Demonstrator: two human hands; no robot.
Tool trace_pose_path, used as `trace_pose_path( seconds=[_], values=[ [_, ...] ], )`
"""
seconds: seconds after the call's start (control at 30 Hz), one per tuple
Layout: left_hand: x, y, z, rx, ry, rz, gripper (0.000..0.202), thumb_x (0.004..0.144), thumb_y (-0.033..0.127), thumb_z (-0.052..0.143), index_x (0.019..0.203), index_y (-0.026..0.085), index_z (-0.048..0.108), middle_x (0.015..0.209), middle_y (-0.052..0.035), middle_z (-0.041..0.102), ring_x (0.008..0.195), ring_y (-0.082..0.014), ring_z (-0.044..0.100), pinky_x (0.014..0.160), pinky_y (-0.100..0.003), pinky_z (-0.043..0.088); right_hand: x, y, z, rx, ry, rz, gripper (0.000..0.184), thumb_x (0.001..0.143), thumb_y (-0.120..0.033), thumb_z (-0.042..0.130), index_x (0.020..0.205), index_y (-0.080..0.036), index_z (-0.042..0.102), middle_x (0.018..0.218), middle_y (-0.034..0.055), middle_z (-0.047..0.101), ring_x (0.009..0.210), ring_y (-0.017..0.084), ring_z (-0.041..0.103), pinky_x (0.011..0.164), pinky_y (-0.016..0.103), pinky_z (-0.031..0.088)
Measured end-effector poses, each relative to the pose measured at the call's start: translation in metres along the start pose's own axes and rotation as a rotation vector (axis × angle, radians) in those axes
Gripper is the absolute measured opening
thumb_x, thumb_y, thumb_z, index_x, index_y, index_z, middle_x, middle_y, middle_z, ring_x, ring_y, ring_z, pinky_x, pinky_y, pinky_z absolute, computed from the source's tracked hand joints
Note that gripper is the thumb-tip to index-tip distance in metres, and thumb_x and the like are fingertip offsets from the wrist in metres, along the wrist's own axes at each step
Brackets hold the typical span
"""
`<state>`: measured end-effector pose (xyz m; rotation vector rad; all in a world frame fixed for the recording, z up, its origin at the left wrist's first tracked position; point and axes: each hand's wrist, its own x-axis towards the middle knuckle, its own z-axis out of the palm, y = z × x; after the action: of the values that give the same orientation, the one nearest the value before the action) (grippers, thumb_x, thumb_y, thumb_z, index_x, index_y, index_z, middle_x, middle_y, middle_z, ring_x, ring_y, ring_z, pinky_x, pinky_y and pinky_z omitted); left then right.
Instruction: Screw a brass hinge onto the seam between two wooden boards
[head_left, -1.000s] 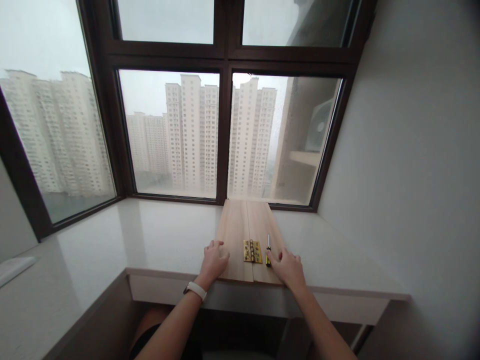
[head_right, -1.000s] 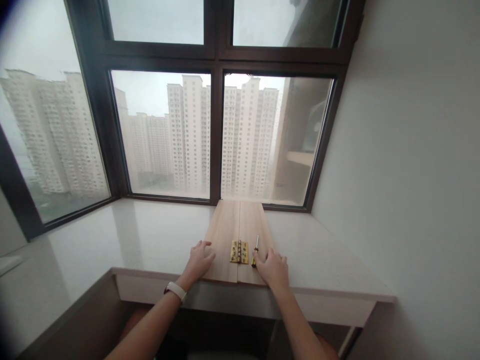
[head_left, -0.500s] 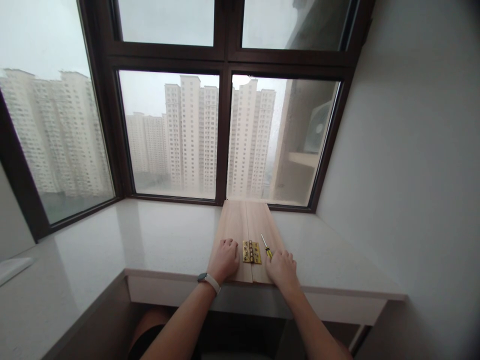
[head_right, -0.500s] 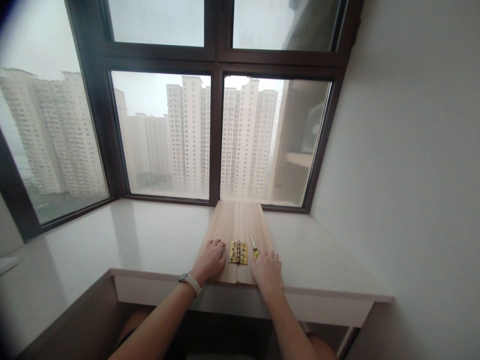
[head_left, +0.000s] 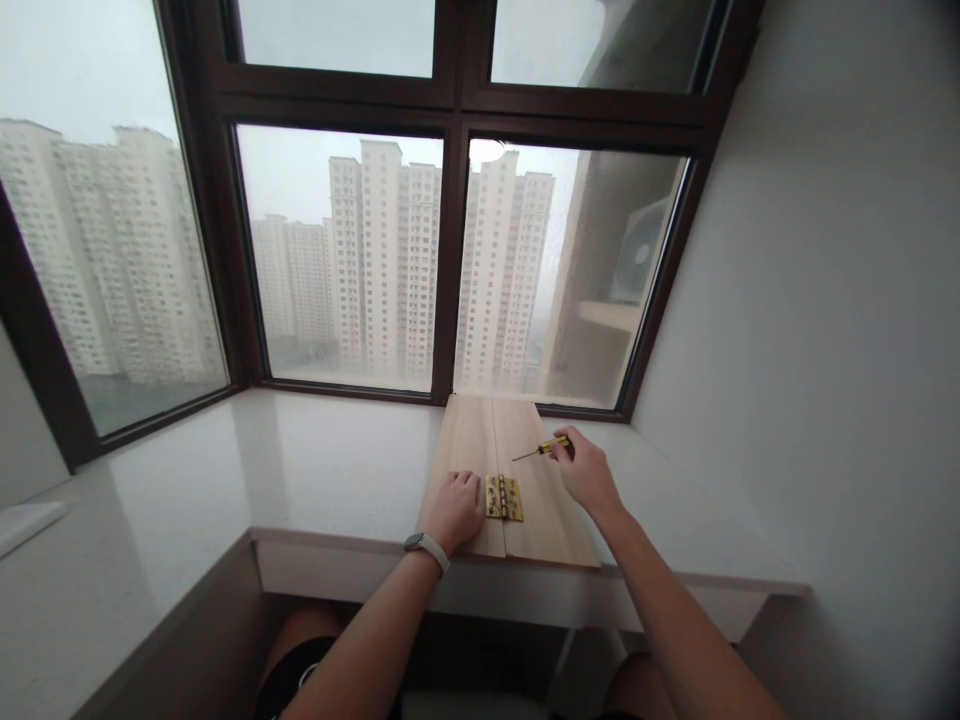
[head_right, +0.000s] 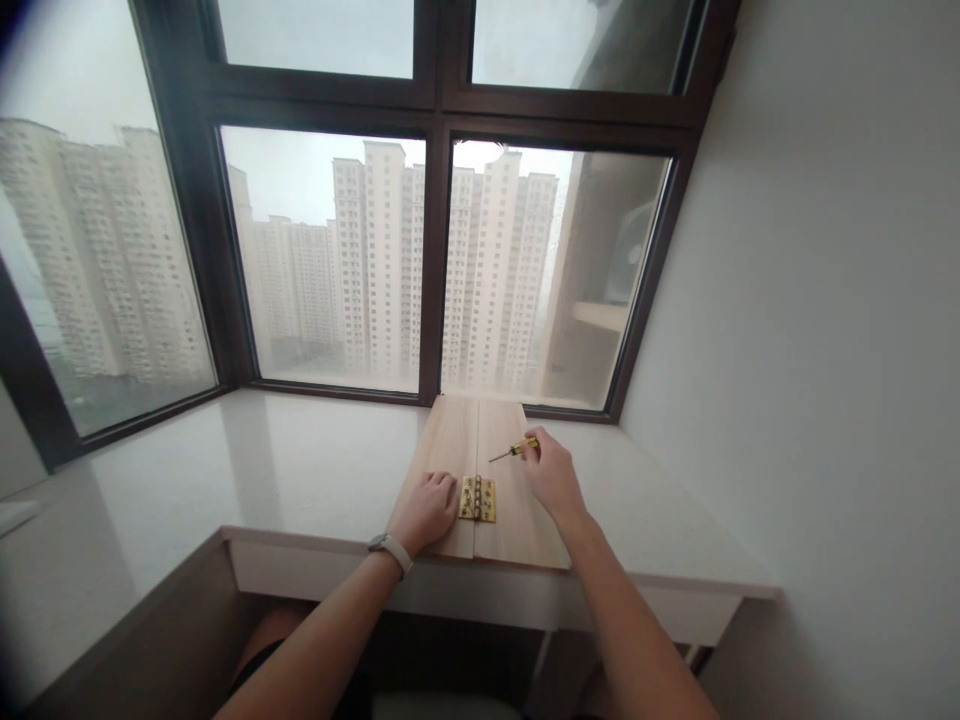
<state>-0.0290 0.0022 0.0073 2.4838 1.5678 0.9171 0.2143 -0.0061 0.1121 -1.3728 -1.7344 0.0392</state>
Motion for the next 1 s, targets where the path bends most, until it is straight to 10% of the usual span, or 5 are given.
trace_pose_path(
  seconds=[0.27,1.0],
  values=[
    [-0.002,0.0,0.001,0.004,0.019,-0.001,0.026,0.101,0.031,0.039,0.102,0.018,0.062,0.114,-0.0136,0.062,0.112,-0.0274,0.051,0.102,-0.041,0.036,0.018,-0.044,0.004,-0.18,-0.175,-0.193,0.013,0.091,-0.02,0.053,0.099,-0.021,0.063,0.09,0.0048,0.072,0.082,0.018,0.064,0.078,0.027,0.042],
    [-0.002,0.002,-0.001,-0.029,-0.01,-0.015,0.027,0.101,0.03,0.039,0.104,0.018,0.063,0.117,-0.0142,0.061,0.114,-0.0287,0.05,0.104,-0.043,0.033,0.022,-0.049,0.036,-0.243,-0.296,-0.238,0.008,0.092,-0.015,0.056,0.096,-0.02,0.061,0.095,0.0051,0.07,0.088,0.017,0.062,0.081,0.025,0.039]
  ],
)
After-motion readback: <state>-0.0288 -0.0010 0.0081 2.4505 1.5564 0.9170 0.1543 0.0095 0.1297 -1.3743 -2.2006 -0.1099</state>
